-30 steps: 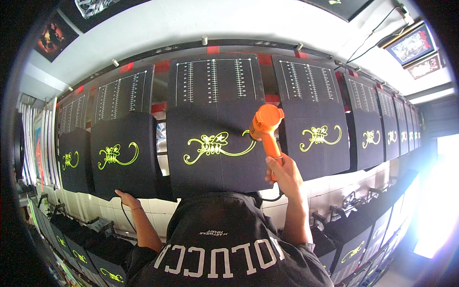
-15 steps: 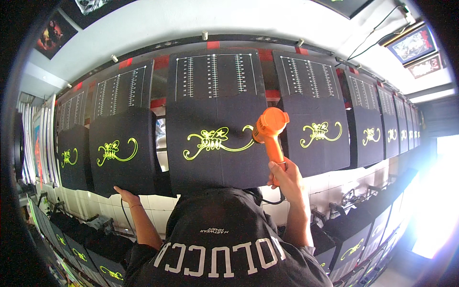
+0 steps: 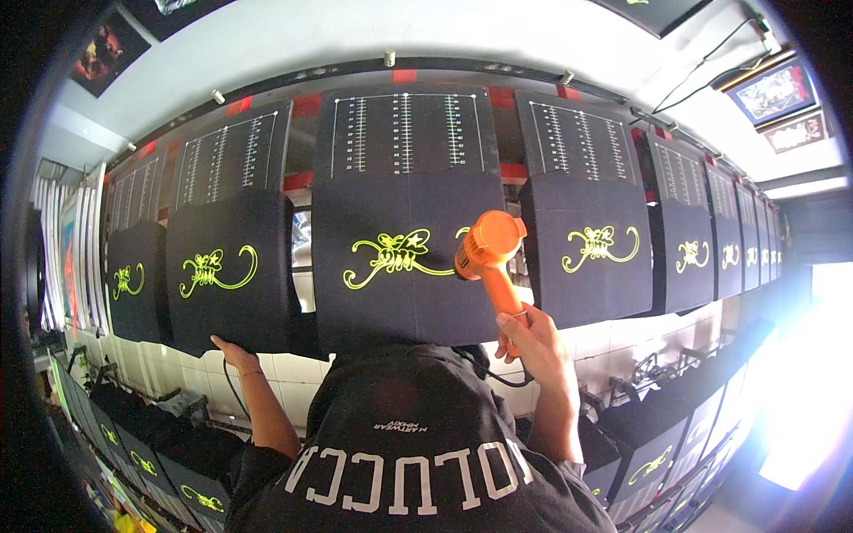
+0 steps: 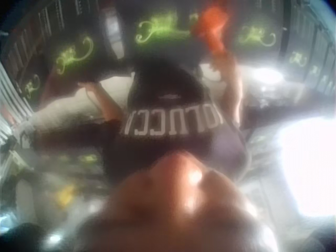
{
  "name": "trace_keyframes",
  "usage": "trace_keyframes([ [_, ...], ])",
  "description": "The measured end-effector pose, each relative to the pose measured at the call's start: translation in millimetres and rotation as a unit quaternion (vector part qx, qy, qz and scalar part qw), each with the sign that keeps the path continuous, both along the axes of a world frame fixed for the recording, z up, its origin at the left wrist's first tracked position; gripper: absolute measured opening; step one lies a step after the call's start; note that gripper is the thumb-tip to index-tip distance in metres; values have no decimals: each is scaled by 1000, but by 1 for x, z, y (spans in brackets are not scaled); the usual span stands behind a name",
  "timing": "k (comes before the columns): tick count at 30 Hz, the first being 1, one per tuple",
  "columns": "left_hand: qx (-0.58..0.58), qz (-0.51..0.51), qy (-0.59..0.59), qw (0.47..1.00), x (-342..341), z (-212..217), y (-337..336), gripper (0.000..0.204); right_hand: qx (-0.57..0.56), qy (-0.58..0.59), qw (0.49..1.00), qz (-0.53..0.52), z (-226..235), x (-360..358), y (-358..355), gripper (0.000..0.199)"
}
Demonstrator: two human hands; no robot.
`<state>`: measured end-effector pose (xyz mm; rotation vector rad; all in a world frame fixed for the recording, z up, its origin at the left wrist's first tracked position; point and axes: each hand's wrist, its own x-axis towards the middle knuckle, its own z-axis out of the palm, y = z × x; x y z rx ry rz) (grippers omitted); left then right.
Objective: The person uses a heat gun to dry the yellow ink on several black t-shirts mounted on printing boards in a workshop.
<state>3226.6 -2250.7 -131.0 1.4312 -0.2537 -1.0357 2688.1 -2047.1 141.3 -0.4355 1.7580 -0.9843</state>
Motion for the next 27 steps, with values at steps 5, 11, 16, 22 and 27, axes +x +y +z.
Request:
trace_keyframes([
  [5, 9, 5, -6, 1000, -1, 0, 1, 76, 4, 8, 1000, 13, -2, 6, -1, 30],
  [11, 0, 11, -17, 1000, 5, -5, 0, 76, 2, -7, 999, 35, -2, 10, -3, 28],
  [16, 22, 29, -4, 999, -14, 13, -1, 73, -1, -9, 998, 56, -2, 16, -8, 27],
  [22, 4, 27, -4, 1000, -4, 2, 0, 73, -1, -19, 997, 79, -5, 18, -14, 28],
  [27, 15, 37, -13, 999, 1, -5, -2, 75, 3, -42, 995, 85, -7, 21, -23, 29],
])
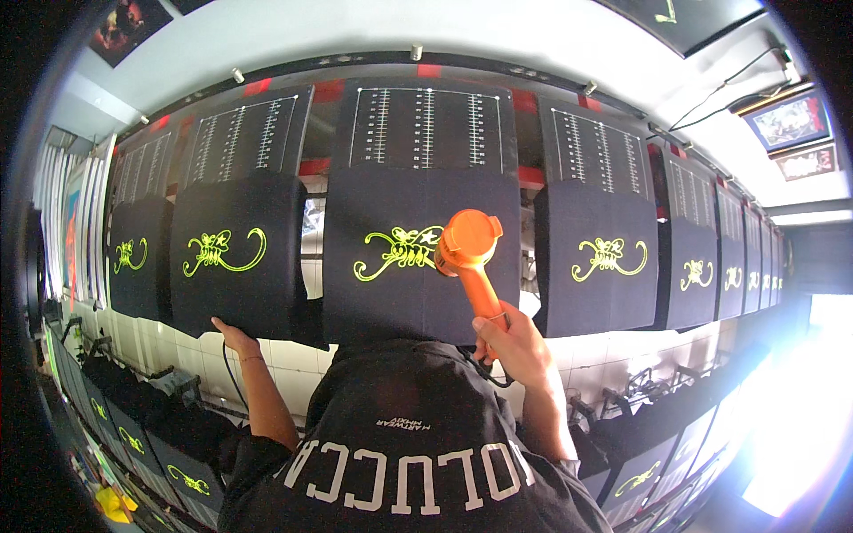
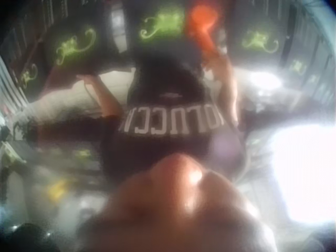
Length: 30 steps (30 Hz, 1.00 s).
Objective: The person uses a heat gun to dry the yellow ink on several black t-shirts mounted on printing boards in a workshop.
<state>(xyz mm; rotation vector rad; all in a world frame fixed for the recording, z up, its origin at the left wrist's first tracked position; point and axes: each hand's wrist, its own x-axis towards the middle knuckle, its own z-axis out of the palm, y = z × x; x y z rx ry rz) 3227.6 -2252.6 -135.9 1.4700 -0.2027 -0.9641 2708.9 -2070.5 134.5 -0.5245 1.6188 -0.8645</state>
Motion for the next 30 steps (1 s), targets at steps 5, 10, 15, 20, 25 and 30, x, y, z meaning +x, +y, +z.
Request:
trace_keyframes([
  [5, 9, 12, -4, 1000, -1, 1, -1, 76, -8, -15, 1000, 13, -1, 4, -10, 29],
  [10, 13, 23, -2, 1000, -4, 5, 0, 76, -16, -20, 999, 26, 0, 5, -21, 28],
  [15, 30, 32, -19, 999, -5, 6, -1, 77, 0, -1, 999, 40, 2, 7, -32, 28],
  [20, 49, 56, -43, 996, -9, 9, -2, 77, 8, 1, 997, 71, 2, 6, -34, 28],
  [25, 84, 64, -67, 992, -12, 15, -5, 81, 4, 7, 997, 72, 1, 6, -36, 29],
  [30, 151, 71, -103, 981, -14, 22, -3, 85, 9, -22, 995, 92, -1, -6, -42, 30],
])
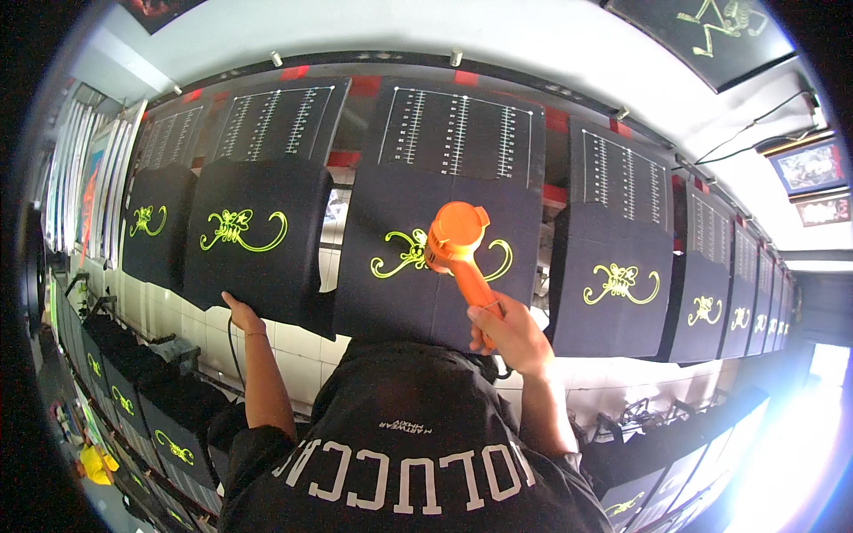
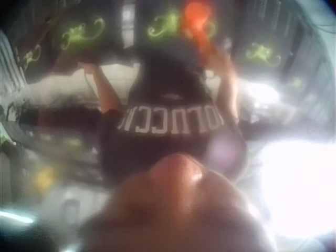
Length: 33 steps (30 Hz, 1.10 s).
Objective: The person uses a heat gun to dry the yellow ink on several black t-shirts mounted on printing boards in a workshop.
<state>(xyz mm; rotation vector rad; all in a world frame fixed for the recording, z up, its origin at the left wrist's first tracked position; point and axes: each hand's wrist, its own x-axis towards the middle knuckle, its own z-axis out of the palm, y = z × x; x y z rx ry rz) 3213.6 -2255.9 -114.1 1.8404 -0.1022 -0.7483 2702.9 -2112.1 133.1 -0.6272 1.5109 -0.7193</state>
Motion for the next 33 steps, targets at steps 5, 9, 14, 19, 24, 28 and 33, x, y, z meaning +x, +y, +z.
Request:
trace_keyframes([
  [5, 25, -11, -23, 999, 8, -4, 0, 85, -12, -6, 1000, 22, -4, 4, -7, 32],
  [9, -15, -15, -13, 1000, 6, -3, -1, 84, -16, -13, 1000, 20, 1, 11, -8, 34],
  [14, -8, -21, -8, 1000, 3, -4, 3, 81, 1, -2, 1000, 29, 0, 21, -10, 33],
  [19, -31, 11, 31, 999, -5, 4, 2, 78, 6, 0, 1000, 0, 7, 46, -14, 30],
  [24, -34, -2, 60, 998, -12, 14, -2, 76, -30, 63, 997, -18, 4, 65, -25, 30],
  [28, -73, 32, 89, 993, -13, 13, -5, 75, -22, 78, 996, -34, 7, 64, -43, 30],
  [33, -14, 33, 50, 998, -19, 18, -6, 77, -31, 64, 997, -40, 5, 56, -55, 32],
])
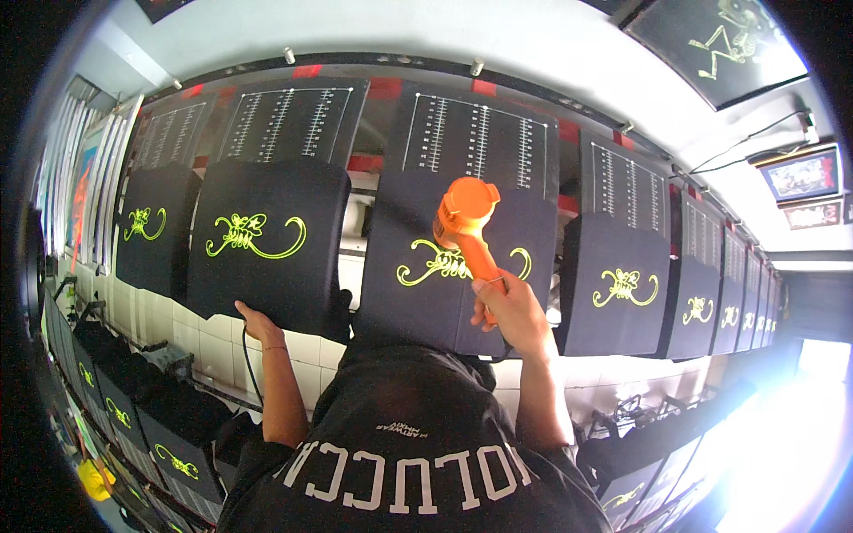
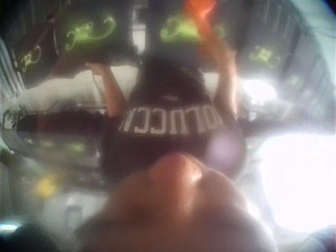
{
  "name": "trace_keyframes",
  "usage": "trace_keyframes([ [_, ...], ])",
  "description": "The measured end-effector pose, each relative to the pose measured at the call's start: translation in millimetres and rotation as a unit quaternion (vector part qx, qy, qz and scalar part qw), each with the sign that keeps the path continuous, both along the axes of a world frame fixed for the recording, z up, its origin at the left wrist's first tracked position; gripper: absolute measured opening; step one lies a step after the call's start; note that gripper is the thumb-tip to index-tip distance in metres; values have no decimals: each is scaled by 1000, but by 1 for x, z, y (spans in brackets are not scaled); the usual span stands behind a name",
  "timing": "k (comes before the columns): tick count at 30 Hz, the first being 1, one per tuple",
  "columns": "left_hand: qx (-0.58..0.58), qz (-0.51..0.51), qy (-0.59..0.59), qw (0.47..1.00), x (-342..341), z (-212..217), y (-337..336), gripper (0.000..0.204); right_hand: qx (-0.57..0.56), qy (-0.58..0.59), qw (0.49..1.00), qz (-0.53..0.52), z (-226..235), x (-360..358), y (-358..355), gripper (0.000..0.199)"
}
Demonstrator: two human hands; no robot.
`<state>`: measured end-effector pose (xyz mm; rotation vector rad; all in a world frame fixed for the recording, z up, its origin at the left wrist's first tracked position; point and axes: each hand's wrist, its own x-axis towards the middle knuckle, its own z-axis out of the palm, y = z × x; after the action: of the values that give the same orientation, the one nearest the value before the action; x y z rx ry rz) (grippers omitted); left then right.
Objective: The person uses a heat gun to dry the yellow ink on several black t-shirts mounted on printing boards in a workshop.
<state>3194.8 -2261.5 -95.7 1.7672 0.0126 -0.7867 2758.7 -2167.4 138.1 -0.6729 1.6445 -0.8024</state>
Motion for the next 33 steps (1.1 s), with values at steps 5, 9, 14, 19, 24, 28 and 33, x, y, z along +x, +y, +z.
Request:
trace_keyframes([
  [5, -5, -4, -27, 1000, 7, -8, 2, 78, -7, 2, 1000, 25, -5, 0, -3, 33],
  [9, -23, -1, -23, 999, 5, -10, 3, 79, 2, 6, 1000, 27, -2, -4, 0, 32],
  [14, 4, 1, -16, 1000, 4, -5, 3, 77, 5, 32, 999, 12, 1, -5, 14, 31],
  [19, 8, -4, -26, 1000, 5, -6, 4, 80, 2, 11, 1000, -19, -4, -16, 23, 28],
  [24, -1, -13, -37, 999, 8, -11, 4, 80, 19, 27, 999, -41, 0, -21, 26, 27],
  [28, -1, -13, -39, 999, 8, -11, 3, 80, -3, 34, 998, -48, -8, -21, 35, 28],
  [33, 0, -21, -51, 998, 9, -14, 4, 80, -14, 36, 997, -68, -8, -22, 42, 28],
])
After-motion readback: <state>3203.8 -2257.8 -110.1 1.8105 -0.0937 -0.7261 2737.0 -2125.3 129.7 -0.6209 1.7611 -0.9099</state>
